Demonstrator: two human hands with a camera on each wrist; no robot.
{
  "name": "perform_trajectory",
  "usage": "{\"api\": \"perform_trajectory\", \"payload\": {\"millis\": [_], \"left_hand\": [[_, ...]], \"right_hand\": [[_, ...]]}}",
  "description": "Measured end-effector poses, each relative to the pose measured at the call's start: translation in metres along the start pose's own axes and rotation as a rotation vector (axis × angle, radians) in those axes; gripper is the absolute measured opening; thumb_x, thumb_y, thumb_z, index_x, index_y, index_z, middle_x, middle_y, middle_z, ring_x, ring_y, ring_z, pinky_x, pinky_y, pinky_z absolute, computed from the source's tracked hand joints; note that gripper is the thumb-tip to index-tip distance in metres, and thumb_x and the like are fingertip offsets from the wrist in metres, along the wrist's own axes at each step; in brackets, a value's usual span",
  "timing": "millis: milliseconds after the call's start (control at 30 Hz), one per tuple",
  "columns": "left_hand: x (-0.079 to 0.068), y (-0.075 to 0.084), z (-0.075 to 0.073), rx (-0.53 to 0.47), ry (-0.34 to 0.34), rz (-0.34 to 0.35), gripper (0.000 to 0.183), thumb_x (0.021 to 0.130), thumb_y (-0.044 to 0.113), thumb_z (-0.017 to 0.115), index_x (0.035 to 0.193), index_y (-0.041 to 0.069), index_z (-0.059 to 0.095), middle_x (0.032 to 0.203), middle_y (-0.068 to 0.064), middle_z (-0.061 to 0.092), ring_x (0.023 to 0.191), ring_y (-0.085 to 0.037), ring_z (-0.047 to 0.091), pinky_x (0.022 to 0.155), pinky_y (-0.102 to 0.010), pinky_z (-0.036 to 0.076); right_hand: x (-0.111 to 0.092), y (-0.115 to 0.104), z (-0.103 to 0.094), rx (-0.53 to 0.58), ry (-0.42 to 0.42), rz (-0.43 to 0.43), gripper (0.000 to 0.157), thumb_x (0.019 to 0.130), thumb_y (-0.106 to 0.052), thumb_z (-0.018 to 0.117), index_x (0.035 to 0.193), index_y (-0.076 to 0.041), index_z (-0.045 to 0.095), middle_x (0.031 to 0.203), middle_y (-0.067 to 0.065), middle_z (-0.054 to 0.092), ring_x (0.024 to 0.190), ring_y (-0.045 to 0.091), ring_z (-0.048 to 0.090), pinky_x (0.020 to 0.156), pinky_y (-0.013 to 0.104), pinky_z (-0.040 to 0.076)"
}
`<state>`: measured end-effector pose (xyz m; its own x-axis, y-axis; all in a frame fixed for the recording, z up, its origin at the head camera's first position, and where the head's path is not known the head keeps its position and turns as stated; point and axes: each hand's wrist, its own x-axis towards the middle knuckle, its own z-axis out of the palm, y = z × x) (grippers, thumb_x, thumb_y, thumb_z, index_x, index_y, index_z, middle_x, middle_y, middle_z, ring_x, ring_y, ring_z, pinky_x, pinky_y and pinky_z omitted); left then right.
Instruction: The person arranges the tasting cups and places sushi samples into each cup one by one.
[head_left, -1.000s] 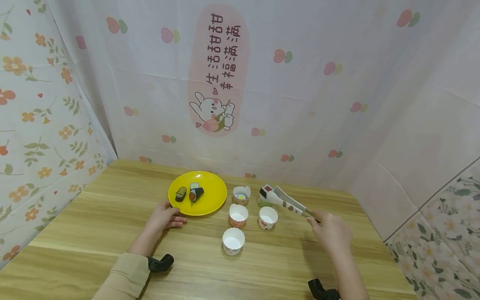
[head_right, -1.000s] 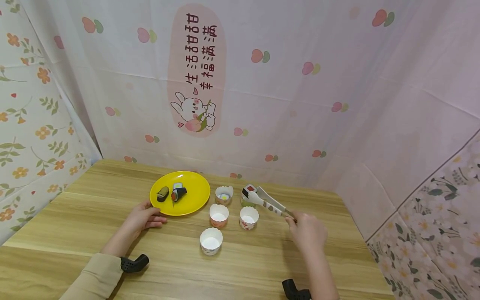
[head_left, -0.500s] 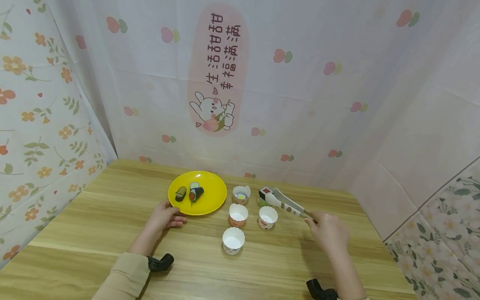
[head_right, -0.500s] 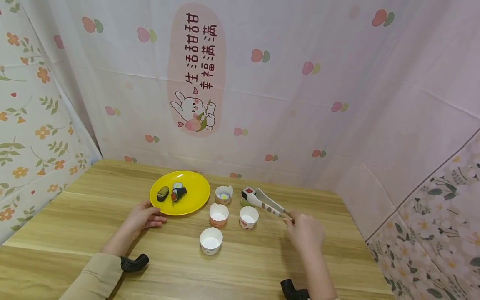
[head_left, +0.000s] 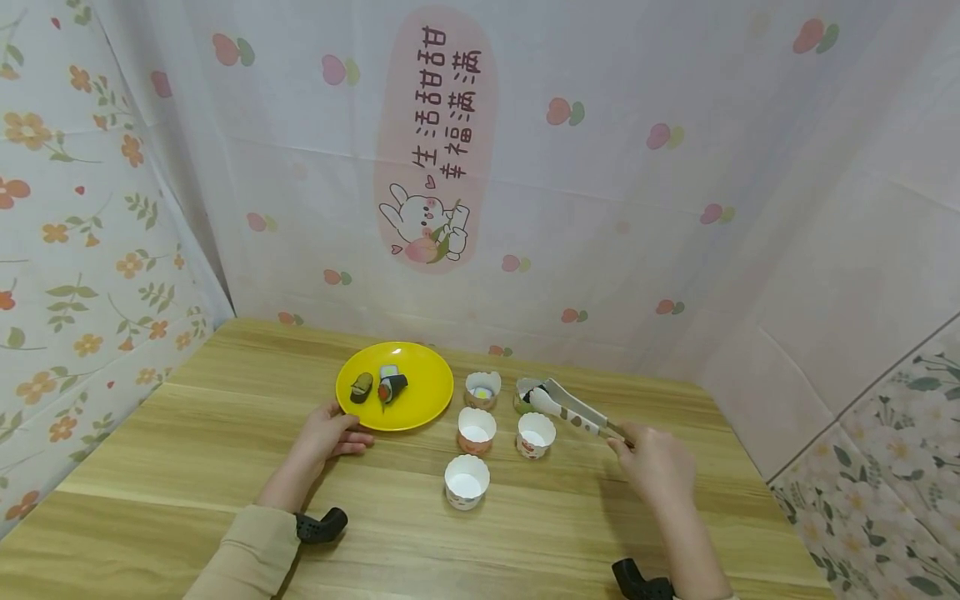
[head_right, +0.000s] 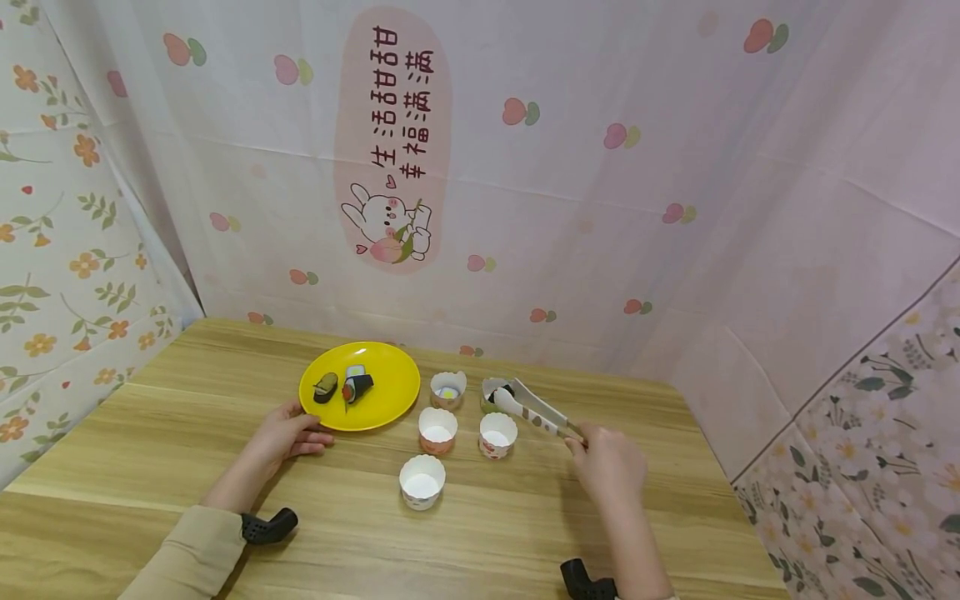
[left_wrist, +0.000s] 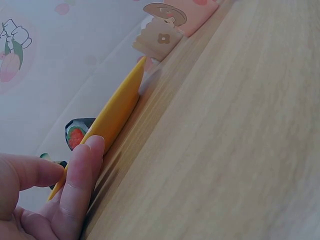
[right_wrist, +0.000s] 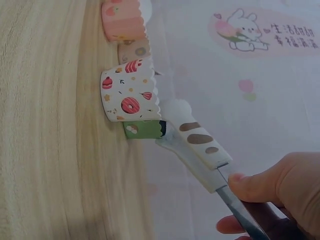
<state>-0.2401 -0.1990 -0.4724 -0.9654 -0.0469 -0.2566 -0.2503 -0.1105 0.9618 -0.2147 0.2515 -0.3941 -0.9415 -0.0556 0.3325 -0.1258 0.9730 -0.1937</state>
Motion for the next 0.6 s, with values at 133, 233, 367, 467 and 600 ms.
{"api": "perform_trajectory", "payload": {"millis": [133,233,367,467,600], "left_hand": [[0.0006,-0.0005,-0.0002,-0.004,0.0,0.005,0.047,0.098,0.002,0.041,0.14,-0.012,0.022,0.082,-0.014,0.066,0.067,-0.019,0.068,0.062,-0.03,0.058],[0.0016,-0.0012,-0.0004,-0.01,0.004,0.005,0.049,0.098,0.001,0.041,0.141,-0.012,0.021,0.082,-0.014,0.066,0.068,-0.019,0.069,0.062,-0.03,0.058],[0.0031,-0.0017,-0.0007,-0.012,0.008,0.007,0.051,0.098,0.001,0.041,0.142,-0.013,0.02,0.081,-0.014,0.067,0.068,-0.02,0.069,0.062,-0.03,0.058],[0.0035,-0.0016,-0.0008,-0.007,0.006,0.009,0.051,0.098,0.002,0.041,0.142,-0.013,0.02,0.081,-0.014,0.067,0.068,-0.02,0.069,0.062,-0.03,0.058],[0.0028,-0.001,-0.0007,-0.006,0.006,0.007,0.051,0.098,0.002,0.041,0.142,-0.012,0.02,0.082,-0.014,0.066,0.068,-0.02,0.069,0.062,-0.03,0.058]], "right_hand": [[-0.0003,-0.0002,-0.001,0.017,-0.01,0.005,0.029,0.083,-0.022,0.075,0.108,-0.006,0.072,0.083,0.01,0.07,0.049,0.014,0.045,0.037,0.029,0.032],[-0.0006,-0.0007,-0.0021,0.025,-0.024,0.007,0.029,0.084,-0.022,0.074,0.108,-0.005,0.071,0.084,0.011,0.07,0.047,0.014,0.043,0.037,0.028,0.031],[-0.0009,-0.001,-0.0034,0.026,-0.039,0.013,0.03,0.085,-0.022,0.073,0.109,-0.005,0.071,0.085,0.011,0.071,0.046,0.014,0.042,0.037,0.028,0.03],[-0.0013,-0.0008,-0.0041,0.023,-0.045,0.017,0.031,0.085,-0.022,0.072,0.111,-0.005,0.07,0.087,0.011,0.071,0.047,0.014,0.043,0.037,0.028,0.03],[-0.0017,-0.0009,-0.0053,0.034,-0.052,0.027,0.033,0.086,-0.023,0.071,0.112,-0.004,0.069,0.089,0.013,0.071,0.045,0.014,0.041,0.036,0.027,0.029]]}}
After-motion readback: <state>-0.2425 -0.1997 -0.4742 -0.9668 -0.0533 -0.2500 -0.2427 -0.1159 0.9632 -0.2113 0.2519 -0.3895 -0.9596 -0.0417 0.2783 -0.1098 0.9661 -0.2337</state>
